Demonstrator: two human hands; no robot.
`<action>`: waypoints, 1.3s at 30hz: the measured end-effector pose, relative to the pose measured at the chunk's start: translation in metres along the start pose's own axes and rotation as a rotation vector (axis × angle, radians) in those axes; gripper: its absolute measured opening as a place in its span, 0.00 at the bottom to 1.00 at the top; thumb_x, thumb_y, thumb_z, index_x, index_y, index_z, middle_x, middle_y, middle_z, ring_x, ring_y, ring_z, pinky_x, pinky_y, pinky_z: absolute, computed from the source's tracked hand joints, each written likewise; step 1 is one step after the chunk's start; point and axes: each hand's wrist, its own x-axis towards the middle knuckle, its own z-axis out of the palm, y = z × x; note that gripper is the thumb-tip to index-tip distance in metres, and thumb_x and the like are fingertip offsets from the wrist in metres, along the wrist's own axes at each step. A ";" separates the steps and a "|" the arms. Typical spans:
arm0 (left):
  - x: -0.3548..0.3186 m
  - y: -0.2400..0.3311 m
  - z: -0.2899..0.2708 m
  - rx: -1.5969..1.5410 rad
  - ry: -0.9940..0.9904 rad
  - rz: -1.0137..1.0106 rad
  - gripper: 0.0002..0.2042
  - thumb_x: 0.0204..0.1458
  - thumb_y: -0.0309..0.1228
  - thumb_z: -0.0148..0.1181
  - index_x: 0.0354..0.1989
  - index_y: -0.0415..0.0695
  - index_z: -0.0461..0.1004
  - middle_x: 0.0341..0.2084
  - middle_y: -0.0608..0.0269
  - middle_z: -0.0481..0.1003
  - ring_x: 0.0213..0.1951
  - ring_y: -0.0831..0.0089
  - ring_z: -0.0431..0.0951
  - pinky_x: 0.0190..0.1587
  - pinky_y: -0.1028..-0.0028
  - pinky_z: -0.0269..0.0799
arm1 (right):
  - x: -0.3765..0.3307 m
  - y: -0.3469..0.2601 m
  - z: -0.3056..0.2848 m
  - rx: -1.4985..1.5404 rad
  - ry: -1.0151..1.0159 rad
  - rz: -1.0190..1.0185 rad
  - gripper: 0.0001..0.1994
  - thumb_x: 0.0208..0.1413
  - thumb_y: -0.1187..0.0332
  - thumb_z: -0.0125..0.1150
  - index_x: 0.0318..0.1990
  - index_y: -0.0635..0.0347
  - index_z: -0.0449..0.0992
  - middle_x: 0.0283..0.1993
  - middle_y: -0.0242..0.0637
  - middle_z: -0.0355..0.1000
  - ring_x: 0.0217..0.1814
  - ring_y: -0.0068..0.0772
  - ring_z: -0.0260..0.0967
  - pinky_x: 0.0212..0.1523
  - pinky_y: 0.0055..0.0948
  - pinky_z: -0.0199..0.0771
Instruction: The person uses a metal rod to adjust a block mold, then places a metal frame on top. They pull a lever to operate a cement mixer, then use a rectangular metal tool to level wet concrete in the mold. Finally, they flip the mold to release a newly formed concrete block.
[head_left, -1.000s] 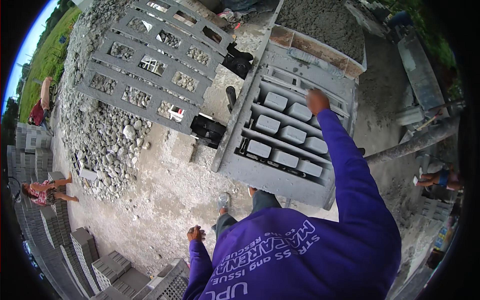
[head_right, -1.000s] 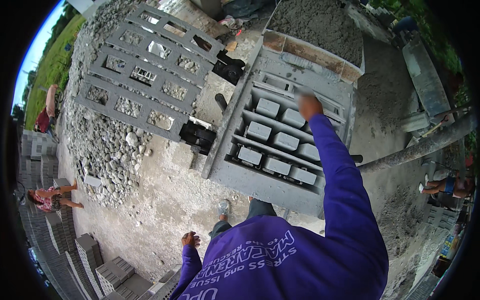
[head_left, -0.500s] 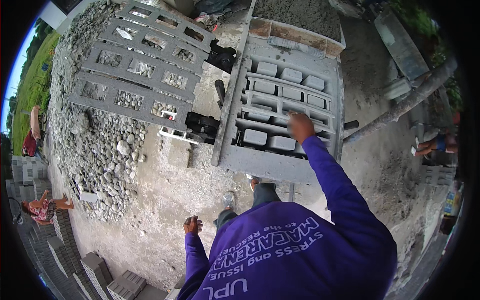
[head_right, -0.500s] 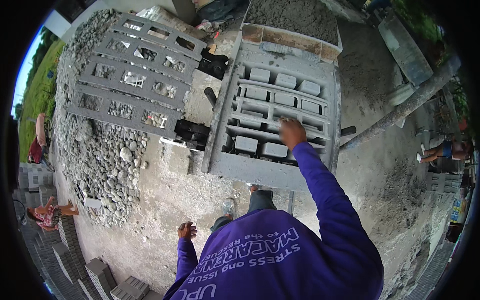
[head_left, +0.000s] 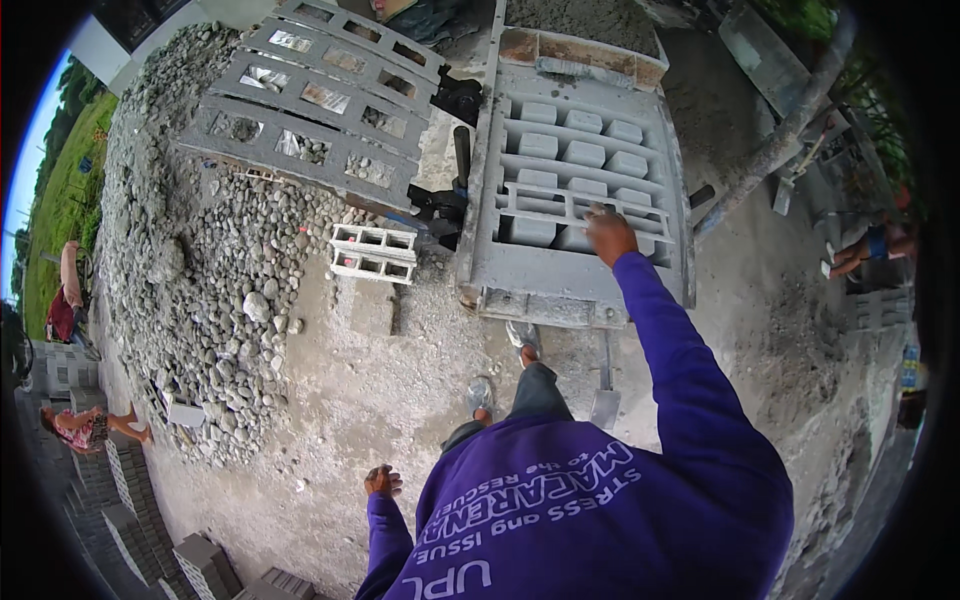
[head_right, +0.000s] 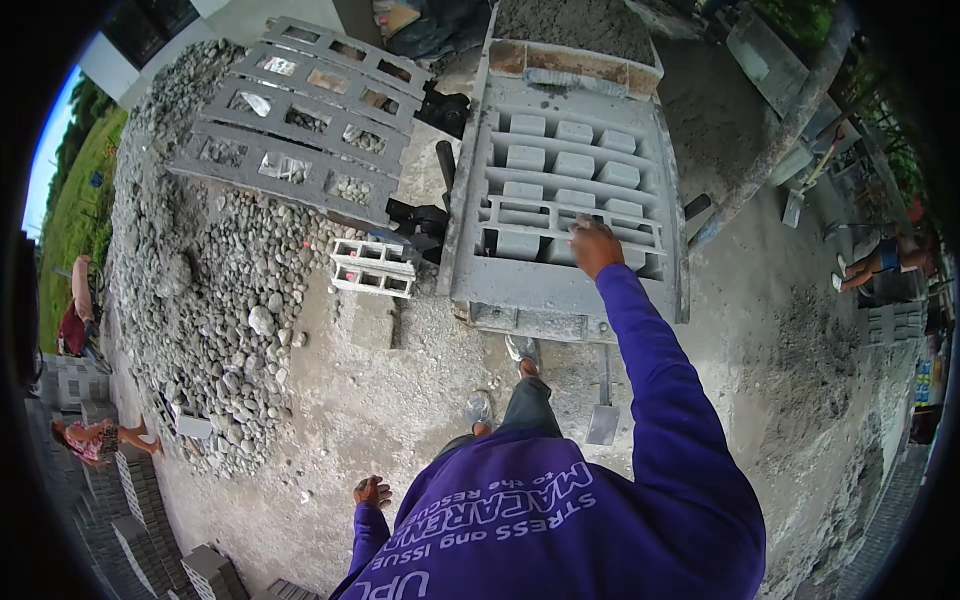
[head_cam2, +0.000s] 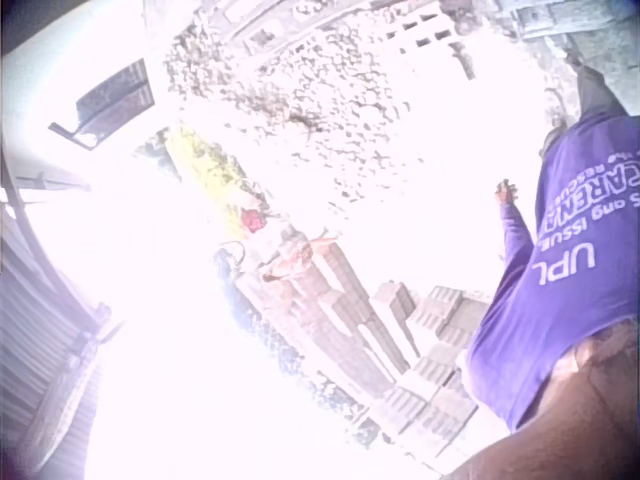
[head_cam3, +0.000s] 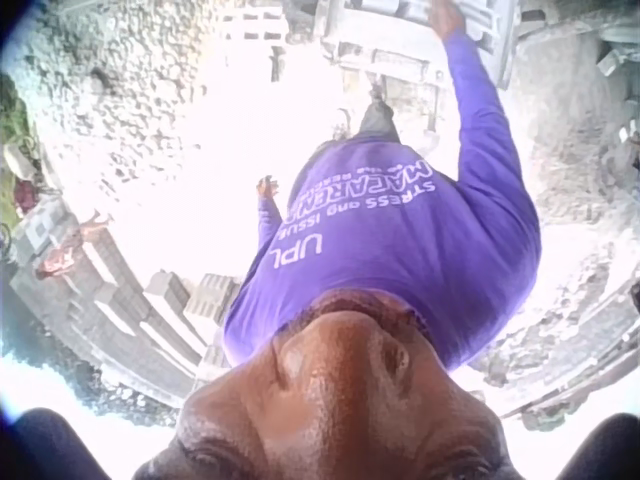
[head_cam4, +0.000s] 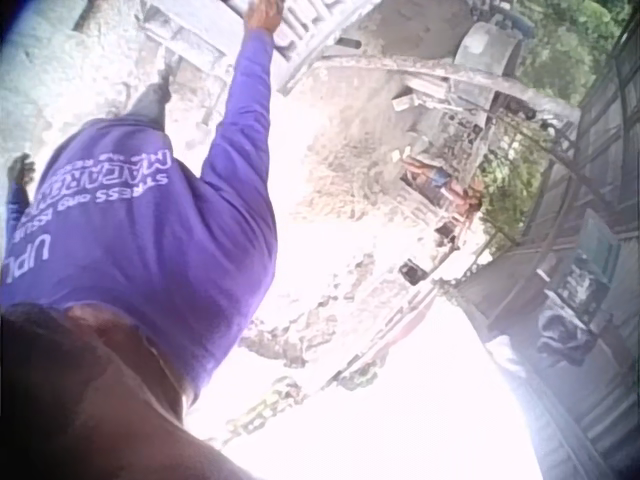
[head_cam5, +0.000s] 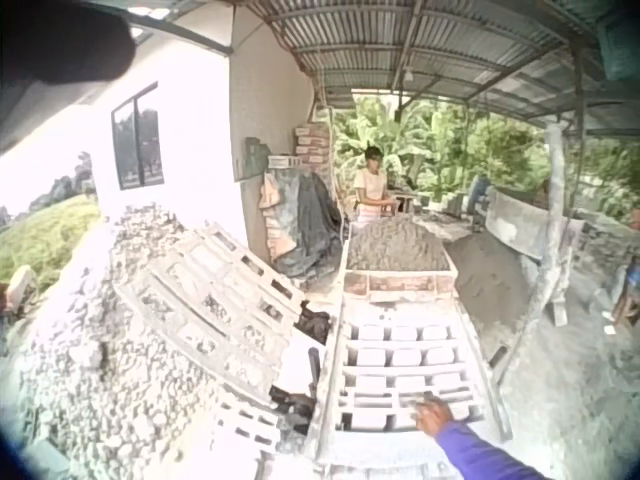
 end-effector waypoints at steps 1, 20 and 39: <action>0.005 -0.023 -0.009 0.076 0.010 -0.057 0.16 0.56 0.40 0.51 0.46 0.42 0.73 0.29 0.50 0.78 0.23 0.61 0.79 0.24 0.63 0.75 | -0.010 -0.007 -0.002 0.014 -0.012 0.011 0.18 0.59 0.60 0.59 0.53 0.58 0.77 0.62 0.42 0.70 0.64 0.46 0.65 0.66 0.39 0.63; -0.022 0.063 0.180 0.344 -0.436 0.291 0.25 0.62 0.53 0.43 0.44 0.43 0.77 0.29 0.54 0.81 0.26 0.63 0.81 0.27 0.62 0.78 | -0.210 -0.193 -0.055 0.509 0.103 0.082 0.20 0.63 0.54 0.54 0.52 0.59 0.78 0.59 0.43 0.72 0.60 0.44 0.68 0.62 0.42 0.61; -0.270 0.281 0.446 0.167 -0.818 1.345 0.20 0.64 0.46 0.51 0.41 0.37 0.75 0.29 0.63 0.75 0.36 0.76 0.74 0.42 0.73 0.71 | -0.203 0.181 -0.046 0.542 0.381 0.734 0.31 0.66 0.46 0.43 0.55 0.71 0.74 0.58 0.58 0.70 0.61 0.58 0.65 0.62 0.41 0.61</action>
